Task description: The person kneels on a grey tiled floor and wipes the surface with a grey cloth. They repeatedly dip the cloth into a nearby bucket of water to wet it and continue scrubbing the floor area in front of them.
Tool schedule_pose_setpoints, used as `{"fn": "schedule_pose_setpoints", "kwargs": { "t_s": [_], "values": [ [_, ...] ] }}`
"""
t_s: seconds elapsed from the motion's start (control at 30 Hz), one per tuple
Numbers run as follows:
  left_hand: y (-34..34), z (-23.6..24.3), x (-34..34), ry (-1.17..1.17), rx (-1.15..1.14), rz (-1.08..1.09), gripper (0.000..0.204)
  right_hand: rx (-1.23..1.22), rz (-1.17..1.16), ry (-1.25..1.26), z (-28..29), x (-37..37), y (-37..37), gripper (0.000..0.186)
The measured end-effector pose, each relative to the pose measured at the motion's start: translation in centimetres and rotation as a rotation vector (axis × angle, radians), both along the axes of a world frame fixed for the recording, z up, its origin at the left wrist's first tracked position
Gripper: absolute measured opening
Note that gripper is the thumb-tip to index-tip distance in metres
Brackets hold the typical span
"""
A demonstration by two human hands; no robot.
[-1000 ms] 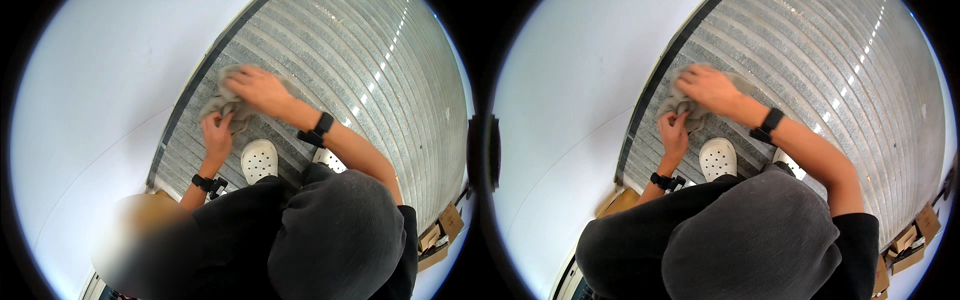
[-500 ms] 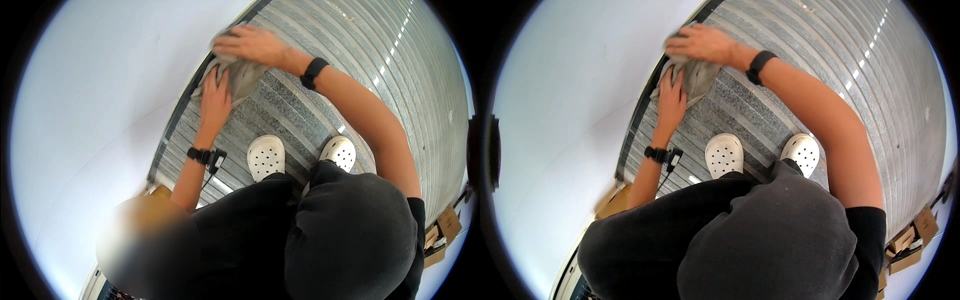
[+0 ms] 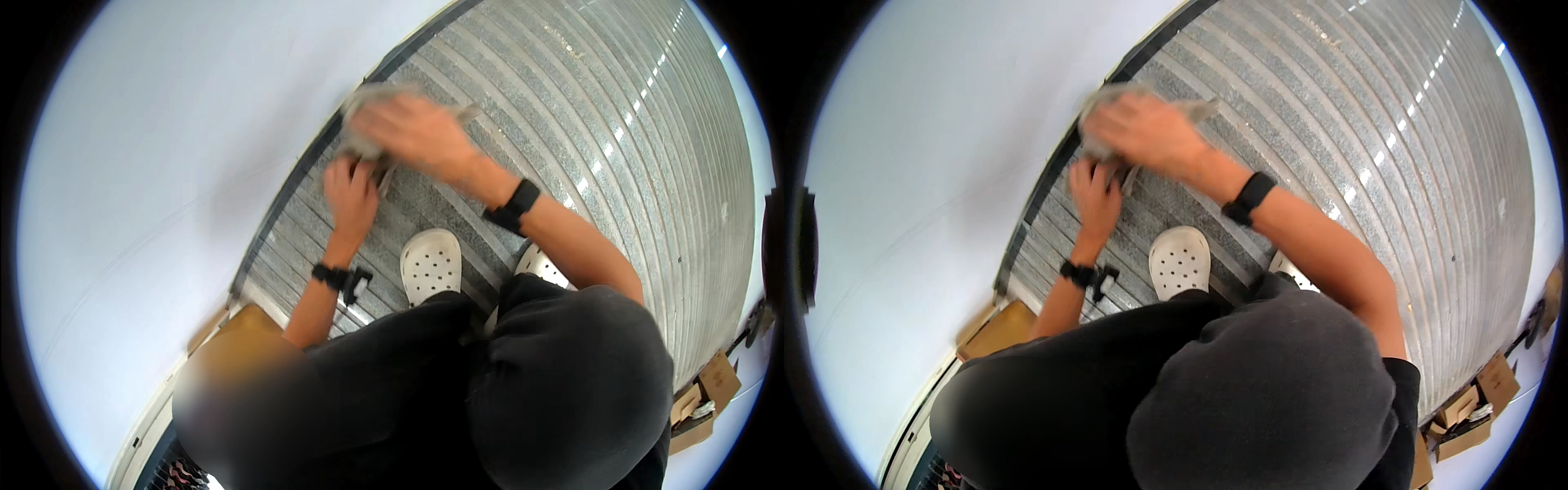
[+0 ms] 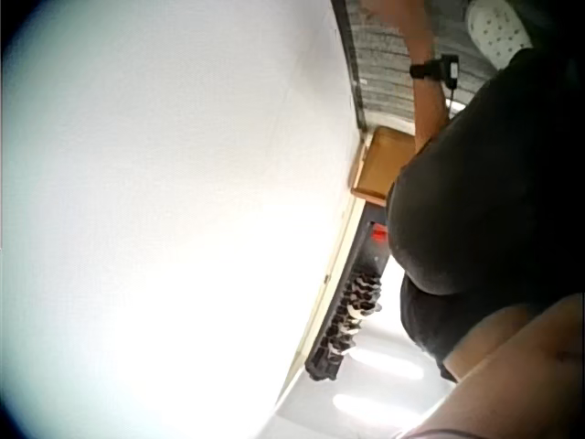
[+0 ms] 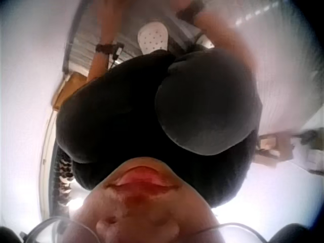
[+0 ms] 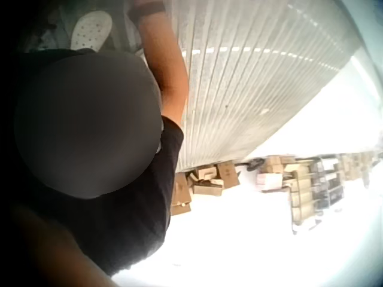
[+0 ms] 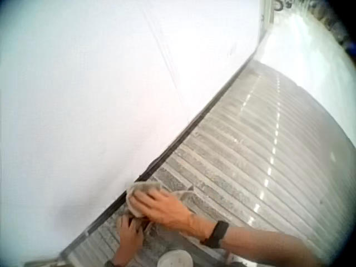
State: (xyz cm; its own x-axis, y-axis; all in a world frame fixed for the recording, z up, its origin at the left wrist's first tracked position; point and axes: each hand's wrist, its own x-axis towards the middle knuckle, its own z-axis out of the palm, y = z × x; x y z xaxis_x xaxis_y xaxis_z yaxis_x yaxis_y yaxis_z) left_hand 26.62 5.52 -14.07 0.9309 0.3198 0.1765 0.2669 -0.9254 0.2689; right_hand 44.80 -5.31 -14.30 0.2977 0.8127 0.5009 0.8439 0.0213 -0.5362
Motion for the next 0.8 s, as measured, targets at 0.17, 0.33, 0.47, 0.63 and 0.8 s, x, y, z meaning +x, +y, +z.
{"fn": "schedule_pose_setpoints", "kwargs": {
  "t_s": [0.17,0.33,0.47,0.63,0.8],
  "values": [
    [-2.4,0.0,-7.2,0.159,0.033,0.274,0.048,0.081,0.297,-0.233,-0.8,-4.7,5.5,0.041],
    [-3.0,-0.7,-5.5,0.166,-0.064,0.311,0.053,0.11,0.32,-0.219,-3.6,-2.5,6.7,0.044],
    [-0.7,-0.3,-2.6,0.174,-0.177,0.174,0.051,0.008,0.268,-0.103,-3.6,1.8,4.1,0.054],
    [1.5,-0.7,6.5,0.273,-0.303,-0.069,0.052,-0.099,0.137,-0.041,-5.6,9.1,1.2,0.057],
    [1.9,-2.5,12.8,0.269,-0.394,-0.236,0.051,-0.229,-0.051,-0.185,-6.4,14.9,-1.6,0.065]
  ]
}}
